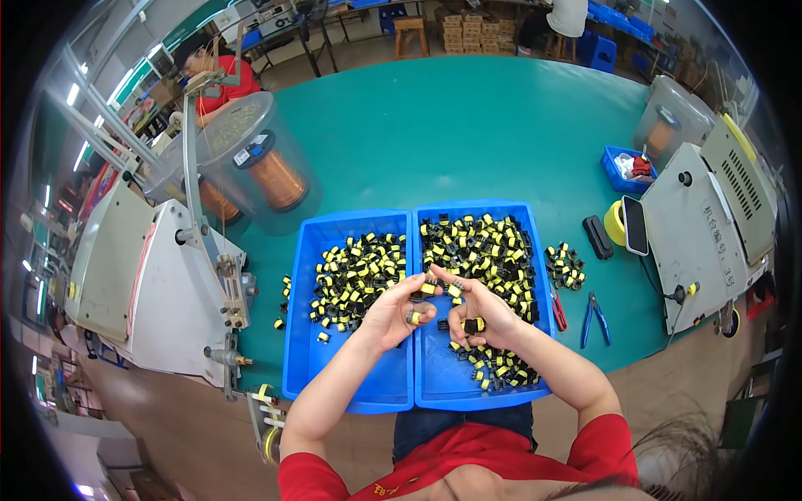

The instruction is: The person assembles small plastic electronic components by manually joining two separate parts by hand.

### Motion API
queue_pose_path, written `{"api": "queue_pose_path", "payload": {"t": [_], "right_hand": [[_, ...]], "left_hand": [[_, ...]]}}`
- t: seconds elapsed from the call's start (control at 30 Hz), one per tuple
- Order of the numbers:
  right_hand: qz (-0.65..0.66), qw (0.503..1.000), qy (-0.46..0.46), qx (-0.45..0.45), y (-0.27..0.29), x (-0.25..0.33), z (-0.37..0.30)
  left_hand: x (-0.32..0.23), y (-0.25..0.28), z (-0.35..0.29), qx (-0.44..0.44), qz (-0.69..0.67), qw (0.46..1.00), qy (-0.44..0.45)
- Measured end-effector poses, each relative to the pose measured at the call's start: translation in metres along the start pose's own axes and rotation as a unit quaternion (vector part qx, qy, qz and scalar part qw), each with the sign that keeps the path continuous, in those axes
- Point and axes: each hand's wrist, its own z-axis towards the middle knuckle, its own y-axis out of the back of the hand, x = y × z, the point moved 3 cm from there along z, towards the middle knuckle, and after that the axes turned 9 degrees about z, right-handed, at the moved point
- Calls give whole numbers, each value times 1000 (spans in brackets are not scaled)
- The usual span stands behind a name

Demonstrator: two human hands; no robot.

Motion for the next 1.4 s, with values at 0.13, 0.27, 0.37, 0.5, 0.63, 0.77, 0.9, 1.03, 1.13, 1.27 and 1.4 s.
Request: {"api": "queue_pose_path", "payload": {"t": [0.13,0.27,0.37,0.5,0.63,0.77,0.9,1.03,1.13,1.27,1.4], "right_hand": [[-21,1000,-12,-2,-5,1,-2],[-56,998,-5,-18,-6,0,1],[-45,999,15,-13,-2,-5,2],[108,993,-5,-39,16,-6,6],[291,944,-31,-154,26,-11,15],[304,941,-67,-135,21,-18,18],[179,978,-59,-85,21,-12,10],[125,989,-37,-74,19,-12,10],[96,992,-27,-83,13,-9,8],[58,995,28,-70,10,-8,8],[31,995,72,-62,7,-4,6]], "left_hand": [[1,-6,-3,-22,46,998,-21],[5,-13,-2,-28,203,973,-106],[3,-20,-5,-58,318,935,-146],[0,-14,-3,-17,79,996,-45],[1,-2,0,13,-25,1000,-4],[-1,3,-1,6,-59,998,-2],[-23,5,-5,-93,118,985,-83],[-50,35,-14,-359,575,675,-292],[-50,50,-14,-417,619,597,-294],[-42,32,-9,-325,707,474,-411],[-11,0,3,-31,408,883,-231]]}}
